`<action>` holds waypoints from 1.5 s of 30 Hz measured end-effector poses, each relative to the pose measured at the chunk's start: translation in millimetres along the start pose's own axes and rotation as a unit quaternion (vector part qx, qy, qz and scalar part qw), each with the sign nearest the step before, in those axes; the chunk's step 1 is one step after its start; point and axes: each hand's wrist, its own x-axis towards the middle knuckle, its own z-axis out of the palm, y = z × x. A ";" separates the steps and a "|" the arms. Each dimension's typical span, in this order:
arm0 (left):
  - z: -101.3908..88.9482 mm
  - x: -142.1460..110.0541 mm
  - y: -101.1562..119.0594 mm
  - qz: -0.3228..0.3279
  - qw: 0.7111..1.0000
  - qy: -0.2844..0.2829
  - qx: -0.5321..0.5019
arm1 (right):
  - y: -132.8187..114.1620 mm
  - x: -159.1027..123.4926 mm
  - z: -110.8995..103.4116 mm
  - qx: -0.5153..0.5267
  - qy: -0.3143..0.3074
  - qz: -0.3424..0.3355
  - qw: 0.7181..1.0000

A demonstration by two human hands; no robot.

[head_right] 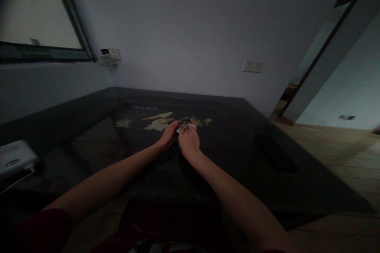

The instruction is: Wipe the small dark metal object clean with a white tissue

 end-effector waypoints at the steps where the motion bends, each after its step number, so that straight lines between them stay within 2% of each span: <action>1: 0.3 -0.8 1.0 -0.003 1.000 -0.002 0.004 | 0.6 0.2 3.6 0.007 0.010 0.005 1.000; 5: 1.7 -2.2 4.3 -0.018 1.000 -0.002 -0.022 | 3.5 1.4 13.2 0.074 0.036 -0.008 0.997; 11: 2.1 0.3 5.7 -0.014 0.997 0.017 -0.077 | 10.7 2.0 11.4 0.172 0.057 -0.059 0.982; 19: 3.5 0.0 9.9 -0.046 0.994 0.025 -0.093 | 19.9 3.9 6.3 0.240 0.035 -0.089 0.966; 27: 3.5 -0.6 9.3 -0.054 0.995 0.036 -0.079 | 9.9 3.0 2.7 0.207 0.048 -0.055 0.976; 33: 2.5 -0.5 6.8 -0.035 0.997 0.013 -0.067 | 9.8 3.8 1.5 0.170 0.032 -0.045 0.984; 36: 2.6 -1.1 7.3 -0.049 0.997 0.018 -0.064 | 10.5 2.8 0.5 0.177 0.026 -0.040 0.983; 41: 4.0 -2.4 9.1 -0.038 0.995 0.028 -0.085 | 10.8 2.4 8.4 0.205 0.060 -0.050 0.976; 45: 5.6 -2.8 10.3 -0.031 0.995 0.033 -0.086 | 13.2 3.5 10.0 0.223 0.038 -0.048 0.973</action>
